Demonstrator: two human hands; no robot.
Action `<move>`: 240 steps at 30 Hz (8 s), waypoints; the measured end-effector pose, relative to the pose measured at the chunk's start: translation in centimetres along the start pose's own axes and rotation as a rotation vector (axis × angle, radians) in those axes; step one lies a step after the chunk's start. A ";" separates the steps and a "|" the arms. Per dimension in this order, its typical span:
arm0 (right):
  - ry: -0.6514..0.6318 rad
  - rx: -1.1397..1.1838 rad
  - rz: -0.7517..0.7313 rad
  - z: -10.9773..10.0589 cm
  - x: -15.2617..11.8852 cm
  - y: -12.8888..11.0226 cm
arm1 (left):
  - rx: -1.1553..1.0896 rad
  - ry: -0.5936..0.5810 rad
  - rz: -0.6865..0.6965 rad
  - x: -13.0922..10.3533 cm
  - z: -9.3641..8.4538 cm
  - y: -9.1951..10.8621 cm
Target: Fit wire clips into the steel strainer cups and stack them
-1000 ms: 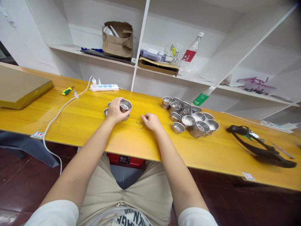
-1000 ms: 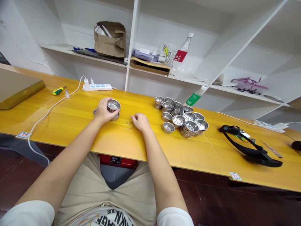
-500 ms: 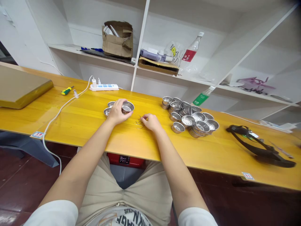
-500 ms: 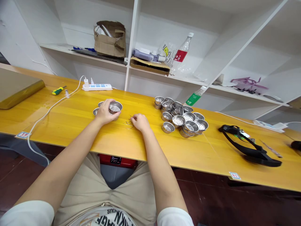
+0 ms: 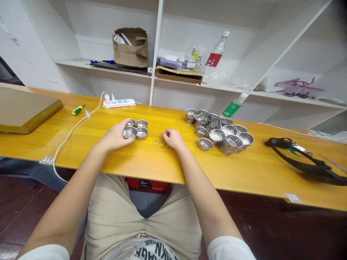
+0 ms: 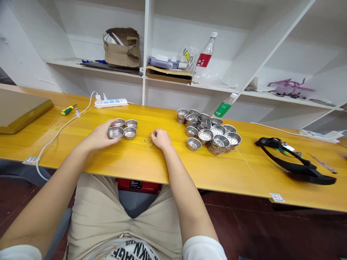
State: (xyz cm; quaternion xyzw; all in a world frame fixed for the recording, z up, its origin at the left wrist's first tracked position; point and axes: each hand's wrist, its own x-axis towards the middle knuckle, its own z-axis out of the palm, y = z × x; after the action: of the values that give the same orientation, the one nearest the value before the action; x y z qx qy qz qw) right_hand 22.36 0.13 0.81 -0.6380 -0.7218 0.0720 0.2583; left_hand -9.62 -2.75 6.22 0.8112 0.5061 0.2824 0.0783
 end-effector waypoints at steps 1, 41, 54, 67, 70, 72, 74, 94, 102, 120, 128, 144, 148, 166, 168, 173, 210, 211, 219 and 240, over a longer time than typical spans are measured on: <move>0.001 0.001 -0.003 0.0 0.0 0.0 | 0.046 -0.030 0.009 -0.3 0.1 -0.1; -0.067 -0.032 0.010 0.1 0.1 0.2 | 0.196 -0.156 -0.194 7.9 6.2 -1.4; -0.064 -0.013 0.013 0.3 0.2 0.5 | 0.200 -0.162 -0.020 10.0 5.9 -7.7; -0.057 0.027 0.037 0.1 0.3 0.5 | 0.282 -0.180 -0.090 10.0 4.1 -6.9; -0.056 0.036 0.041 -0.1 0.3 0.2 | 0.295 -0.104 -0.055 10.0 3.1 -4.1; -0.053 0.048 0.048 -0.2 0.3 0.0 | 0.256 -0.019 0.045 9.9 3.0 -1.5; -0.037 0.063 0.050 -0.3 0.2 0.0 | 0.187 0.058 0.160 9.4 4.0 1.3; 0.219 0.272 0.173 -0.1 0.8 1.6 | -0.075 0.049 0.198 5.3 10.7 3.8; 0.243 0.298 0.161 0.1 0.8 1.8 | 0.077 0.426 -0.022 5.9 5.9 0.1; 0.152 0.254 0.167 -0.3 0.4 1.4 | 0.297 0.128 -0.209 6.0 6.4 -0.9; 0.087 0.184 0.154 -0.6 0.3 1.2 | 0.197 0.151 -0.133 5.9 6.7 -0.5; -0.156 -0.032 -0.148 0.6 -0.2 1.3 | 0.180 0.104 -0.062 5.7 7.4 0.1; -0.151 -0.077 -0.161 0.9 -0.3 1.0 | 0.179 0.106 -0.061 5.7 7.4 0.0; -0.198 -0.065 -0.151 -0.1 -0.7 0.2 | 0.159 0.108 -0.062 5.7 7.5 0.0; -0.194 -0.077 -0.175 -0.1 -0.7 0.0 | 0.159 0.107 -0.060 5.7 7.5 0.0; -0.104 0.019 -0.156 -0.3 -0.7 -0.2 | 0.146 0.110 -0.056 5.8 7.6 -0.1; 0.187 0.677 0.259 0.0 0.8 0.3 | -0.271 -0.202 0.103 4.8 8.1 1.7; 0.187 0.699 0.274 -0.1 0.8 0.3 | -0.248 -0.220 0.110 4.8 8.1 1.7; 0.130 1.001 0.483 -1.4 0.3 -0.9 | -0.178 -0.239 0.139 5.1 8.4 1.3; -0.102 1.315 0.481 -1.9 -0.1 -1.0 | -0.171 -0.071 0.249 4.7 10.0 2.8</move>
State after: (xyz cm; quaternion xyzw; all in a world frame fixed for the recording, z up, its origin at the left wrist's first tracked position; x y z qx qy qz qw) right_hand 22.31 -0.57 2.83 -0.4871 -0.3787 0.5787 0.5333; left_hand -0.58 1.56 0.89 0.8675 0.3725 0.3033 0.1294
